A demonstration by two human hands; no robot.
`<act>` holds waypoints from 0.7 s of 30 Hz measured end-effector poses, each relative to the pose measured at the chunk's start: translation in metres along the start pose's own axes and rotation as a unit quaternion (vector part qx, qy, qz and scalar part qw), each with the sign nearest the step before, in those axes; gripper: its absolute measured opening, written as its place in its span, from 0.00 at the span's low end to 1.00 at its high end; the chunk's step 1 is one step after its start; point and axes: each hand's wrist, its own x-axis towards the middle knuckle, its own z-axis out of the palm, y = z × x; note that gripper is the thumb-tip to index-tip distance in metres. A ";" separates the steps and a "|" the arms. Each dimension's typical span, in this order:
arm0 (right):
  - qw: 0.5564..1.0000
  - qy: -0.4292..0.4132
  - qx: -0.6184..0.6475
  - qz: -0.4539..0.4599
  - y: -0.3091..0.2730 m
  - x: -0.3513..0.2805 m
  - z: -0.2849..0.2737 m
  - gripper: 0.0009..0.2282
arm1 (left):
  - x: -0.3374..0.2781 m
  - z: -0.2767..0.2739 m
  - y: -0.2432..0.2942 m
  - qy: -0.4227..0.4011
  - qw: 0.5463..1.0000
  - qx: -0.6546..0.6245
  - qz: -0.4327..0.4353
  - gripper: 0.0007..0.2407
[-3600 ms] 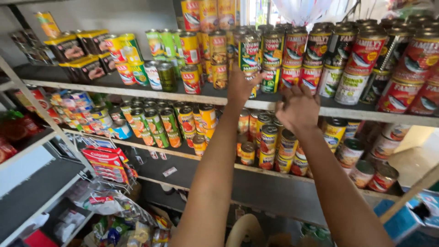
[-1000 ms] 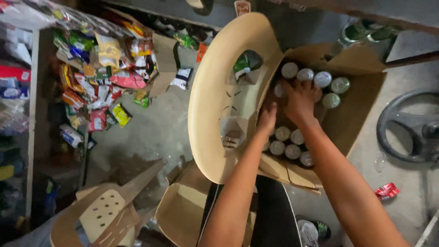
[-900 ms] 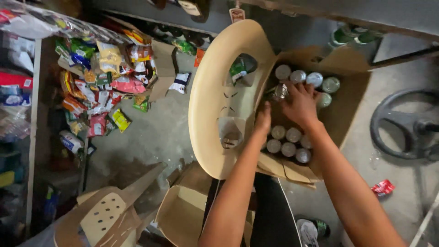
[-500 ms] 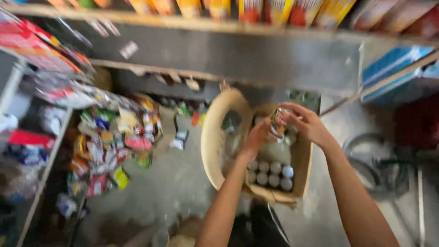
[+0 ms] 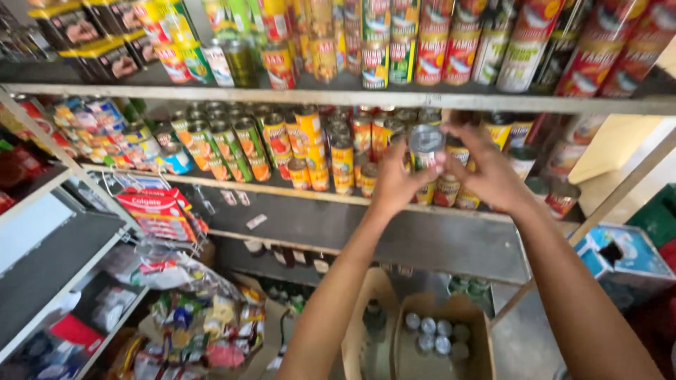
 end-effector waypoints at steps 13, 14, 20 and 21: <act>0.957 0.028 -0.288 0.019 0.061 0.090 0.031 0.32 | 0.160 0.008 -0.030 0.100 0.984 0.151 0.006 0.35; 0.956 0.013 -0.292 0.029 0.061 0.090 0.032 0.33 | 0.161 0.008 -0.035 0.074 0.978 0.194 -0.038 0.35; 0.947 -0.039 -0.314 0.061 0.062 0.092 0.028 0.39 | 0.158 0.016 -0.044 0.041 0.952 0.297 -0.058 0.38; 0.947 -0.046 -0.312 0.063 0.060 0.091 0.028 0.40 | 0.154 0.016 -0.038 0.046 0.950 0.301 -0.063 0.38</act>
